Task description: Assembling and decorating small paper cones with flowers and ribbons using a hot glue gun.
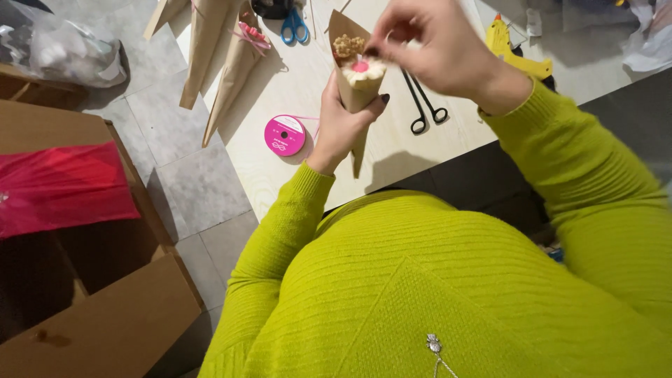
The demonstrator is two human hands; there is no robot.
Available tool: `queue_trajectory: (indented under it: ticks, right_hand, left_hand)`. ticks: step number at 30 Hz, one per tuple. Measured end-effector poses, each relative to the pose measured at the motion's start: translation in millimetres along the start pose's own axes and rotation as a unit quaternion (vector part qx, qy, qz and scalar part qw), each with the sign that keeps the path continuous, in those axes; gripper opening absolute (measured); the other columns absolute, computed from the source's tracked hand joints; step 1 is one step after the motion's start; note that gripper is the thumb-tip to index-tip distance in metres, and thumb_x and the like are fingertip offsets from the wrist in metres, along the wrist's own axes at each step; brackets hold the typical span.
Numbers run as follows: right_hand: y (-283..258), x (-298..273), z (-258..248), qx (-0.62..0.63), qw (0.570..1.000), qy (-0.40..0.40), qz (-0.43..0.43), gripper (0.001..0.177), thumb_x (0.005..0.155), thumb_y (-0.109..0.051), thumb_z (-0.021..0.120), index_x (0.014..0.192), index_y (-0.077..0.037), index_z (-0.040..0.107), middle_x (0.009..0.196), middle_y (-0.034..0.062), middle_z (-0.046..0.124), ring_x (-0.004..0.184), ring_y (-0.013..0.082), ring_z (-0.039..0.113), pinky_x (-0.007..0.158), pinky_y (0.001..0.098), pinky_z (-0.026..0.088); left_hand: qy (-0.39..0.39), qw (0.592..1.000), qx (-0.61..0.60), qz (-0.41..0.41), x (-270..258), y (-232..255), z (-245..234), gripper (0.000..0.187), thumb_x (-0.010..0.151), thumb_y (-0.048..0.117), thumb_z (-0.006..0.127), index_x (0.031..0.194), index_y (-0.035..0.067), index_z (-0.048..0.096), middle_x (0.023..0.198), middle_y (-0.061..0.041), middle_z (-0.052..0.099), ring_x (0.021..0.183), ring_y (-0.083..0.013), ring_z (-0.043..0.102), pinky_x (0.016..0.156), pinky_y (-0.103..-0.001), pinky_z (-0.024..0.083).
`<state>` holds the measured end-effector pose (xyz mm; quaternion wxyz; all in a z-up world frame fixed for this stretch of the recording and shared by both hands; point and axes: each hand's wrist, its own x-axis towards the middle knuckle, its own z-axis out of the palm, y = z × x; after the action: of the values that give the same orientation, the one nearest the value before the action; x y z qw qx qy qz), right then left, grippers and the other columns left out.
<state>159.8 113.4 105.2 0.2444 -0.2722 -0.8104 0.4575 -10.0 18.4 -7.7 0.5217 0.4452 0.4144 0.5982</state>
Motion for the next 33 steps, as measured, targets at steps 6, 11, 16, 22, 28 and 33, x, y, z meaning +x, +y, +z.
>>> queue_trajectory:
  ticks: [6, 11, 16, 22, 28, 33]
  right_hand:
    - [93.1, -50.5, 46.3, 0.036, 0.969, 0.215, 0.112, 0.017, 0.103, 0.001, 0.066, 0.120, -0.002, 0.064, 0.114, 0.0055, 0.068, 0.103, 0.0128, 0.067, 0.080, 0.0258, 0.055]
    - [104.7, -71.4, 88.5, 0.176, 0.958, 0.177, 0.144, 0.037, 0.104, -0.001, 0.056, 0.141, 0.000, 0.051, 0.138, 0.0108, 0.060, 0.123, 0.0184, 0.062, 0.105, 0.0329, 0.057]
    - [114.0, -68.8, 96.2, 0.281, 0.934, 0.178, 0.129, 0.046, 0.109, -0.007, 0.048, 0.154, 0.001, 0.040, 0.154, 0.0137, 0.050, 0.140, 0.0232, 0.053, 0.117, 0.0385, 0.050]
    - [128.4, -65.1, 101.4, 0.277, 0.937, 0.173, 0.125, 0.046, 0.108, -0.006, 0.050, 0.154, 0.002, 0.042, 0.154, 0.0148, 0.052, 0.143, 0.0233, 0.051, 0.120, 0.0362, 0.044]
    - [142.8, -62.4, 104.2, 0.249, 0.946, 0.166, 0.122, 0.042, 0.107, -0.005, 0.052, 0.148, 0.003, 0.050, 0.147, 0.0143, 0.059, 0.136, 0.0213, 0.056, 0.118, 0.0348, 0.045]
    - [134.8, -61.9, 106.6, 0.187, 0.956, 0.160, 0.162, 0.043, 0.105, -0.006, 0.055, 0.147, 0.004, 0.051, 0.145, 0.0151, 0.059, 0.132, 0.0215, 0.058, 0.113, 0.0351, 0.048]
  left_hand:
    - [0.033, 0.995, -0.030, -0.089, 12.6, -44.2, -8.7, 0.048, 0.084, 0.003, 0.081, 0.127, -0.001, 0.059, 0.111, -0.010, 0.070, 0.099, -0.0176, 0.067, 0.087, -0.031, 0.057]
    - [0.076, 0.995, -0.028, -0.066, 23.7, -55.8, 0.3, 0.063, 0.081, 0.006, 0.081, 0.134, 0.000, 0.048, 0.119, -0.014, 0.066, 0.104, -0.0205, 0.069, 0.090, -0.035, 0.060]
    - [0.106, 0.988, 0.114, -0.007, 31.5, -78.3, 1.0, 0.082, 0.078, 0.013, 0.085, 0.142, 0.000, 0.034, 0.124, -0.016, 0.064, 0.110, -0.0254, 0.070, 0.093, -0.036, 0.060]
    - [0.126, 0.958, 0.253, 0.041, 30.9, -103.7, -3.3, 0.096, 0.074, 0.017, 0.089, 0.149, -0.002, 0.031, 0.136, -0.022, 0.056, 0.128, -0.0360, 0.059, 0.108, -0.042, 0.050]
    - [0.147, 0.909, 0.388, 0.047, 30.2, -103.5, -3.7, 0.117, 0.069, 0.026, 0.093, 0.156, -0.005, 0.019, 0.136, -0.021, 0.050, 0.128, -0.0392, 0.045, 0.113, -0.049, 0.037]
    - [0.147, 0.888, 0.432, 0.051, 27.6, -96.4, -5.2, 0.124, 0.067, 0.032, 0.093, 0.155, -0.009, 0.015, 0.138, -0.020, 0.050, 0.127, -0.0389, 0.043, 0.111, -0.052, 0.034]
